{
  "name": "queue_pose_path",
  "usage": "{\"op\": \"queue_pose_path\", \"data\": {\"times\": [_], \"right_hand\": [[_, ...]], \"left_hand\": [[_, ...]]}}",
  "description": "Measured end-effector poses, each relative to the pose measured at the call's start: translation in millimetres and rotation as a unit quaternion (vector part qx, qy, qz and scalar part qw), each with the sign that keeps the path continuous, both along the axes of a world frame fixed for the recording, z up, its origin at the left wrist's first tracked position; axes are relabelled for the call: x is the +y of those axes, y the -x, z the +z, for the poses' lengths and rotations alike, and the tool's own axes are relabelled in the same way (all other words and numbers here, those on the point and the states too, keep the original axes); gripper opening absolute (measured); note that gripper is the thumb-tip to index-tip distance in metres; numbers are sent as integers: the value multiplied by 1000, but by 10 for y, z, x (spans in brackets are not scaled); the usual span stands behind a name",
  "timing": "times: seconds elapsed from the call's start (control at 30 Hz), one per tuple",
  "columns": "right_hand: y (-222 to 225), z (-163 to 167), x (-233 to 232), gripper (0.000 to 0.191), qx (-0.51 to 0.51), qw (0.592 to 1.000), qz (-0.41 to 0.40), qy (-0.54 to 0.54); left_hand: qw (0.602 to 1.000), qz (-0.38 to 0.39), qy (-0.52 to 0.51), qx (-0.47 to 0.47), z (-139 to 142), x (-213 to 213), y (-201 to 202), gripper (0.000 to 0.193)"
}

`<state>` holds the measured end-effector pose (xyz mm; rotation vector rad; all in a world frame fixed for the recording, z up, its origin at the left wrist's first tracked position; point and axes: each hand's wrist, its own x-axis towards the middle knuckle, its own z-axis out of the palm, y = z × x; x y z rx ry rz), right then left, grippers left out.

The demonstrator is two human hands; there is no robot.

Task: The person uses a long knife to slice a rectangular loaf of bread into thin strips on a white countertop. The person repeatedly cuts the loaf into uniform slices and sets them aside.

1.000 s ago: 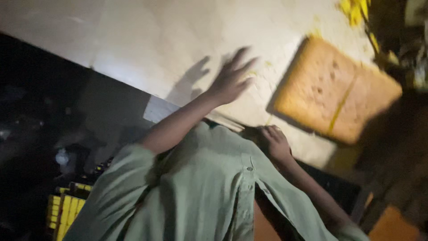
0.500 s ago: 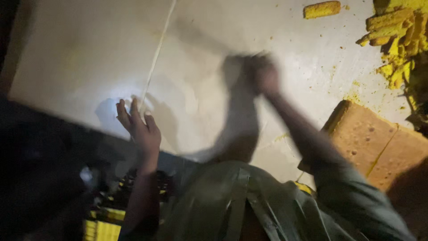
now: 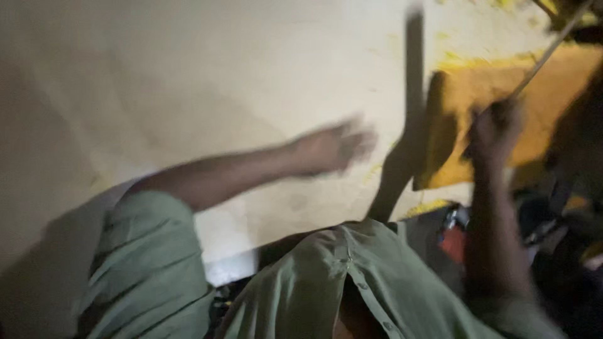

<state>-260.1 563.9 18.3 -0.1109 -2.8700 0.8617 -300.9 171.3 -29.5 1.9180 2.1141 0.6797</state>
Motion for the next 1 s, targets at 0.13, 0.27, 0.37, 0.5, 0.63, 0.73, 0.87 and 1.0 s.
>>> {"op": "queue_pose_path", "data": {"times": [0.13, 0.27, 0.37, 0.5, 0.63, 0.73, 0.87, 1.0], "right_hand": [[-1765, 142, 56, 10, -200, 929, -291, 114], [-2386, 45, 166, 23, -172, 942, -268, 104], [-2350, -135, 268, 33, -111, 885, -299, 338], [-2199, -226, 260, 38, -89, 962, -200, 165], [-2201, -42, -72, 30, -94, 985, -61, 134], [-2272, 90, -422, 31, -153, 927, 54, 339], [-2493, 130, -798, 21, -250, 837, 112, 474], [-2867, 46, -828, 16, -315, 897, 53, 307]], "left_hand": [[976, 210, -40, -35, -177, 1336, 725, 52], [957, 218, 2, -192, -124, 2538, 812, 54], [936, 280, 55, -204, 3, 2867, 498, 71], [885, 419, 46, -196, 67, 2298, -135, 80], [812, 574, 6, -107, 236, 946, -1215, 82], [737, 674, 20, -43, 430, 136, -2226, 79], [655, 754, 30, -46, 575, -385, -3319, 80], [693, 717, 59, 46, 538, -89, -3495, 86]]}}
